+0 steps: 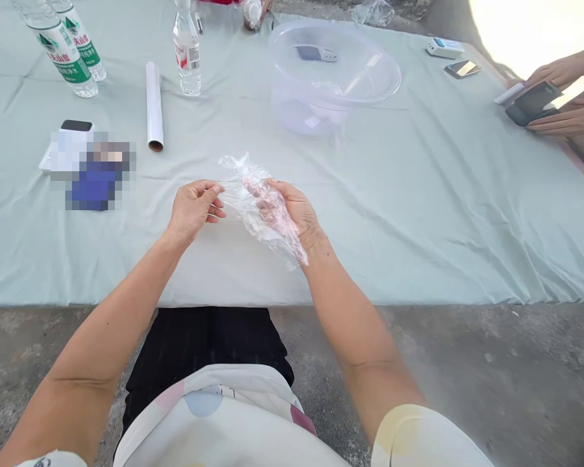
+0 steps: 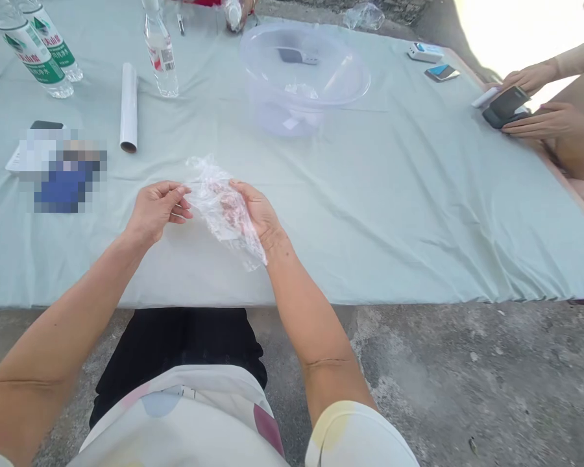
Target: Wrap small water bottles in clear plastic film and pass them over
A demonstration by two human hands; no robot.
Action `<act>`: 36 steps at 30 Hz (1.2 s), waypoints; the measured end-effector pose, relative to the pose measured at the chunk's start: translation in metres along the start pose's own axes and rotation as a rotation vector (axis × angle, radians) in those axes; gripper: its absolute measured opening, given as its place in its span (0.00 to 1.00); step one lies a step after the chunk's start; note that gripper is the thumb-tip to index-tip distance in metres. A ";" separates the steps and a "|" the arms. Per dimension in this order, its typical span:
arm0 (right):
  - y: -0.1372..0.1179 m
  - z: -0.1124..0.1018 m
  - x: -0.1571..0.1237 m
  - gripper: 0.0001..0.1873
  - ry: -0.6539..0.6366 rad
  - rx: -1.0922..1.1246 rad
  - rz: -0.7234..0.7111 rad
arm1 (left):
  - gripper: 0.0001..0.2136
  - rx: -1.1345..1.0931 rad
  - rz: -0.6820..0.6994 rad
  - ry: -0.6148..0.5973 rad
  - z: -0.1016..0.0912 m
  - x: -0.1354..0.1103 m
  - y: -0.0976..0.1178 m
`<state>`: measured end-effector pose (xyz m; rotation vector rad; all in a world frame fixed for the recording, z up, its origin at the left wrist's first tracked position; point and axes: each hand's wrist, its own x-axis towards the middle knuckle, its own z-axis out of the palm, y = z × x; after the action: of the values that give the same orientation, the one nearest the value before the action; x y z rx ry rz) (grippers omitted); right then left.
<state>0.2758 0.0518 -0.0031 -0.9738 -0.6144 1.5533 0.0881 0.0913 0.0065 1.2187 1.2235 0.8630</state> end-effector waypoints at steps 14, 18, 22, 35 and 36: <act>0.003 -0.009 -0.012 0.19 0.350 -0.768 -0.414 | 0.05 -0.219 -0.100 0.138 -0.027 0.006 -0.008; 0.013 0.025 -0.018 0.20 -0.077 -1.314 -0.539 | 0.05 -0.058 -0.067 0.192 -0.018 0.008 -0.008; 0.018 -0.007 -0.019 0.11 -0.176 -1.543 -0.485 | 0.03 0.177 -0.028 0.363 -0.037 0.016 -0.017; -0.017 -0.006 -0.071 0.08 0.355 -1.338 -0.617 | 0.08 0.578 0.052 0.419 -0.066 0.019 -0.018; -0.007 0.016 -0.064 0.09 0.226 -1.273 -0.627 | 0.08 0.600 0.057 0.421 -0.062 0.020 -0.017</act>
<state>0.2670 -0.0066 0.0272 -1.6084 -1.6237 0.3521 0.0293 0.1199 -0.0095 1.5974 1.8856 0.8468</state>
